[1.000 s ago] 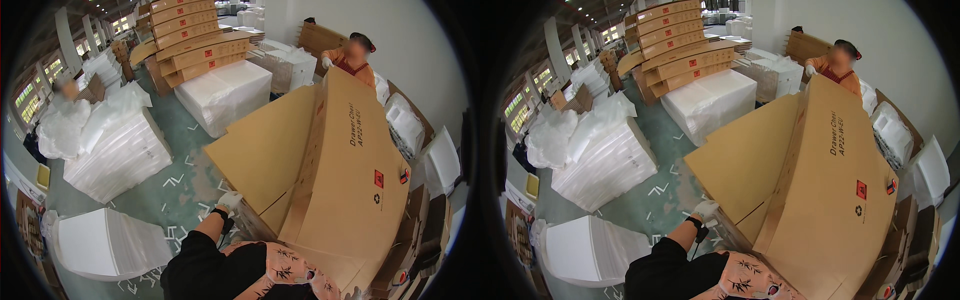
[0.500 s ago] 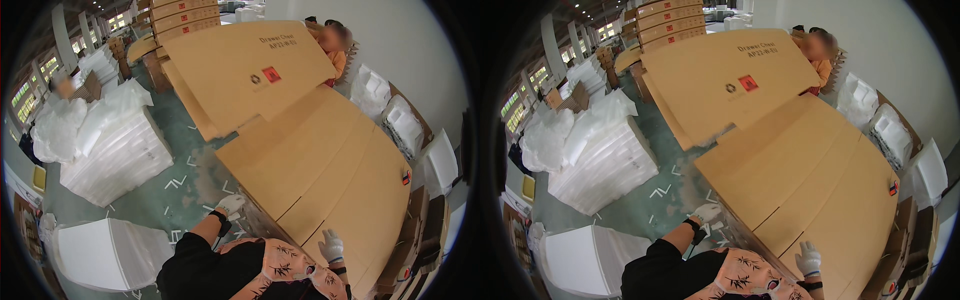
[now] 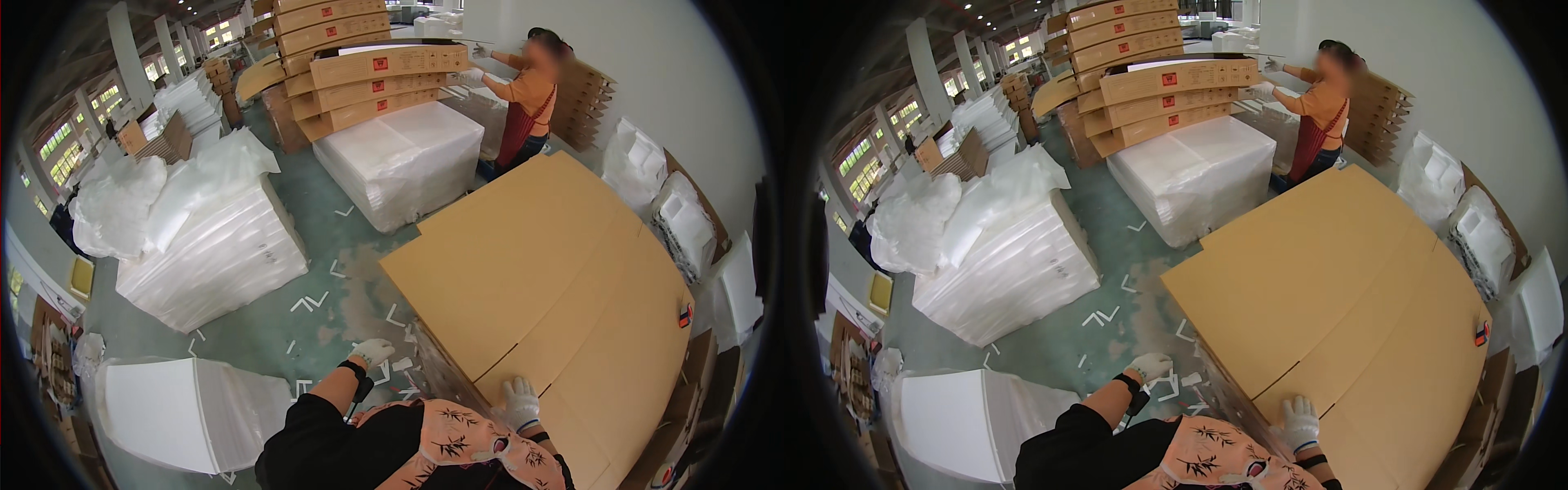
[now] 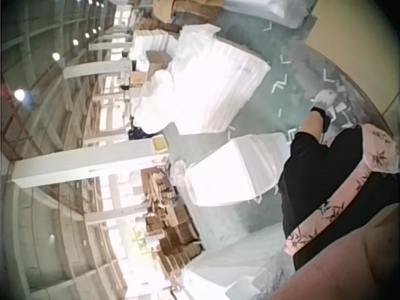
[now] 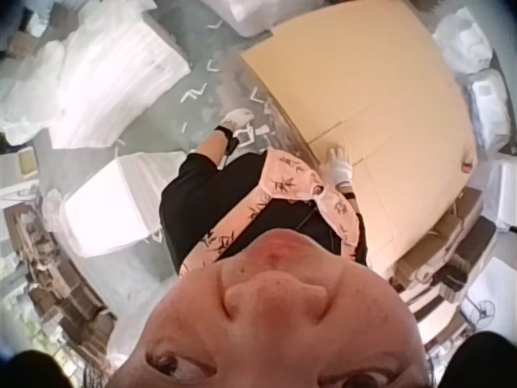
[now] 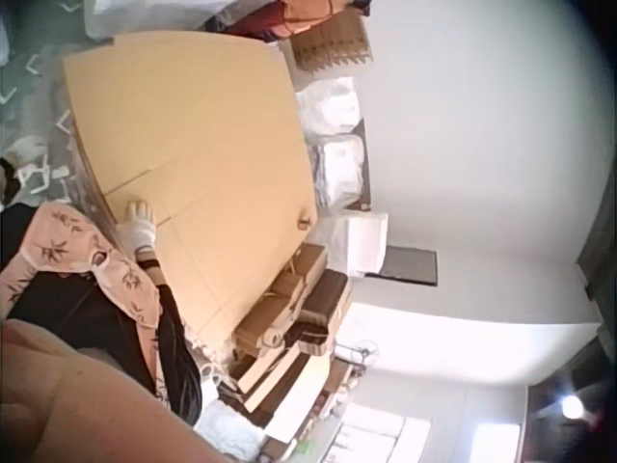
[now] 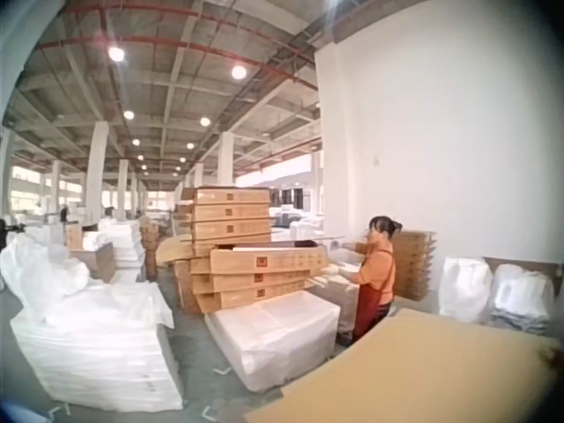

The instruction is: The person places white foam corner protectors and a large foam sheet into a cardboard box. They then close the box flaps and secure the package using a handheld tape dispenser. The process is repeated for multiple boxes in a warehouse setting.

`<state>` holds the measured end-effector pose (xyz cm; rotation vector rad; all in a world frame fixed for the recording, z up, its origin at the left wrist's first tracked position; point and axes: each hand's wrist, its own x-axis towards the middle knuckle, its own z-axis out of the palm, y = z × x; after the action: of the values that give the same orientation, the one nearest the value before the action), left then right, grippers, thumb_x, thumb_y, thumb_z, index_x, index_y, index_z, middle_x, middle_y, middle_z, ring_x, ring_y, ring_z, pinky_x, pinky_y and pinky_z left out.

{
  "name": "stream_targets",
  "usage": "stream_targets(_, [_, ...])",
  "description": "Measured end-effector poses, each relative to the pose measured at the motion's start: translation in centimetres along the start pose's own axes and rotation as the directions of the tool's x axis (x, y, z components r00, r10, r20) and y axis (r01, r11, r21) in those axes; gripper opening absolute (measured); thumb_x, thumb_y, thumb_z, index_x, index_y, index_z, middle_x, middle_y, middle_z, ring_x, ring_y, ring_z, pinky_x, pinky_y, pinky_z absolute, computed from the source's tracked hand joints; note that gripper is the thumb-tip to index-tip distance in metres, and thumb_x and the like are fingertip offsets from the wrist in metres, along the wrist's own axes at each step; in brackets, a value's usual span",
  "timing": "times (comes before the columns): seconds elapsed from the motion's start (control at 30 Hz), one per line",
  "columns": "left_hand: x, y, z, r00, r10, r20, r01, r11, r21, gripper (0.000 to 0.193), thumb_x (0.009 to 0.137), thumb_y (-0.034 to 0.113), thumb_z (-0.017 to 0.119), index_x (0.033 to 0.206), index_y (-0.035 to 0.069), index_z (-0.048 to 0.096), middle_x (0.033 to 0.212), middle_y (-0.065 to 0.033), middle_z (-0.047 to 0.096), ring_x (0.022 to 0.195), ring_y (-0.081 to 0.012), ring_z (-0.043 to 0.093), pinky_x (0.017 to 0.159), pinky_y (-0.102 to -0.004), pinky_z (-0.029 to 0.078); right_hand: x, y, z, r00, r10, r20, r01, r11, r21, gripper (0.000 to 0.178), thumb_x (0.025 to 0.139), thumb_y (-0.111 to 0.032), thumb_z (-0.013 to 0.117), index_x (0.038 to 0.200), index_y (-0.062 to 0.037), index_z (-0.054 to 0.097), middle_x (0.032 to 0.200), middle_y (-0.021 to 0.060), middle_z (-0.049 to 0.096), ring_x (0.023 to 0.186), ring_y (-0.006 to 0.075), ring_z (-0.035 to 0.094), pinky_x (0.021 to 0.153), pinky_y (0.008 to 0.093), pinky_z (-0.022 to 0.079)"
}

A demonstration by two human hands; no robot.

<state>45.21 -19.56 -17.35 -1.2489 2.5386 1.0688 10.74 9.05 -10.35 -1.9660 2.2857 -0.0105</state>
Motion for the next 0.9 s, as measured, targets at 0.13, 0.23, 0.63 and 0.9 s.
stream_targets(0.13, [-0.4,2.2,-1.4,0.999,-0.024,0.027,0.024,1.000,0.015,0.039,0.093,0.034,0.047,0.115,0.007,0.065,0.125,-0.0139,0.062,0.116,-0.0354,0.056,0.097,-0.0410,0.045,0.4,0.4,0.4,0.999,0.026,0.037,-0.023,0.996,-0.087,0.075,0.067,-0.052,0.074,0.124,-0.0082,0.053,0.127,0.0211,0.050,0.124,0.0392,0.045,0.107,0.0476,0.033])
stream_targets(0.23, [1.1,-1.8,1.1,0.952,0.304,0.044,-0.300,0.889,0.347,0.027,0.091,0.025,0.048,0.106,0.007,0.063,0.118,-0.0133,0.062,0.110,-0.0346,0.058,0.093,-0.0411,0.048,0.9,-0.8,-1.4,0.998,-0.012,0.061,0.017,0.997,-0.081,0.080,0.064,-0.051,0.077,0.126,-0.0067,0.052,0.126,0.0202,0.051,0.123,0.0379,0.045,0.106,0.0471,0.033])
stream_targets(0.63, [1.1,3.3,-1.0,0.990,-0.053,0.130,0.054,0.999,-0.004,0.036,0.091,0.030,0.045,0.113,0.010,0.065,0.128,-0.0143,0.059,0.116,-0.0369,0.055,0.095,-0.0414,0.046,1.4,-2.6,-4.8,0.983,-0.056,-0.177,0.078,0.990,0.121,0.039,0.069,-0.015,0.064,0.106,-0.0074,0.055,0.096,0.0118,0.055,0.091,0.0312,0.057,0.078,0.0412,0.046])
stream_targets(0.9, [3.0,4.3,-0.5,0.980,-0.031,0.198,0.048,0.995,-0.085,0.042,0.088,0.039,0.048,0.111,0.008,0.066,0.123,-0.0174,0.061,0.114,-0.0376,0.056,0.095,-0.0425,0.045,1.6,-0.6,-7.3,0.942,0.286,-0.176,-0.283,0.958,0.046,0.020,0.080,-0.017,0.060,0.097,-0.0075,0.054,0.079,0.0116,0.061,0.072,0.0327,0.063,0.064,0.0431,0.050])
